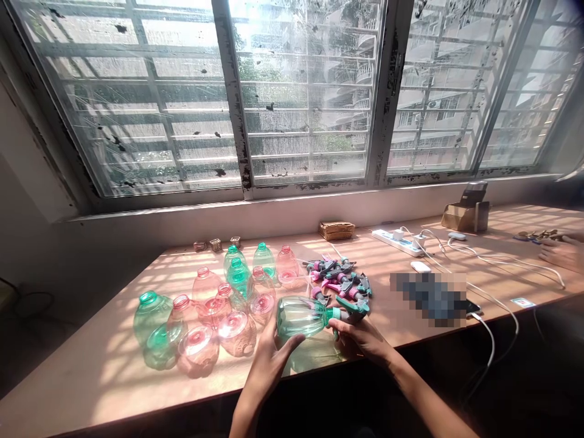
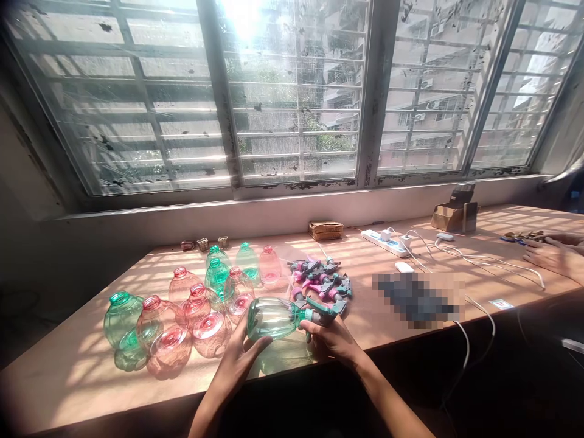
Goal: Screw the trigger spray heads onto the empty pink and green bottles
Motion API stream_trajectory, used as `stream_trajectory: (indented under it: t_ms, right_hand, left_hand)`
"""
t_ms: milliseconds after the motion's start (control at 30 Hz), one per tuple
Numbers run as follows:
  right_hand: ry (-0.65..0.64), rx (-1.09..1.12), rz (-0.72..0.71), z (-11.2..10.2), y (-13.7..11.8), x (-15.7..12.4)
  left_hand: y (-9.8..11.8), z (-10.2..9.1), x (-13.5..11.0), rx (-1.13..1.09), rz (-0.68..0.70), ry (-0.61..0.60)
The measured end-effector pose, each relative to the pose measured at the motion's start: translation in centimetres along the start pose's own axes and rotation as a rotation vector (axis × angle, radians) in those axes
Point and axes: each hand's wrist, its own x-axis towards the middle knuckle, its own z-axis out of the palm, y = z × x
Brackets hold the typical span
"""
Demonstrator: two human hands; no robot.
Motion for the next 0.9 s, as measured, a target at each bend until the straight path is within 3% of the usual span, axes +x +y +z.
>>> stream_trajectory:
  t_ms: [200, 400, 600, 900]
  right_hand:
    - [-0.008, 0.052, -0.005, 0.01, 0.29, 0.17]
    - [0.001, 0.074, -0.03, 0.15, 0.21, 0.12]
    - [-0.009, 0.046, 0.011, 0.1, -0.03, -0.06]
    - [-0.025, 0.035, -0.016, 0.11, -0.14, -0.06]
  left_hand:
    - [-0.03, 0.05, 0.13, 0.051, 0.053, 0.028]
    - [0.22, 0.27, 0.06, 0.0, -0.014, 0.024]
    - [-0.38, 0.17, 0.1, 0.01, 0.065, 0.013]
    - [0.04, 0.2, -0.09, -0.014, -0.024, 0.005]
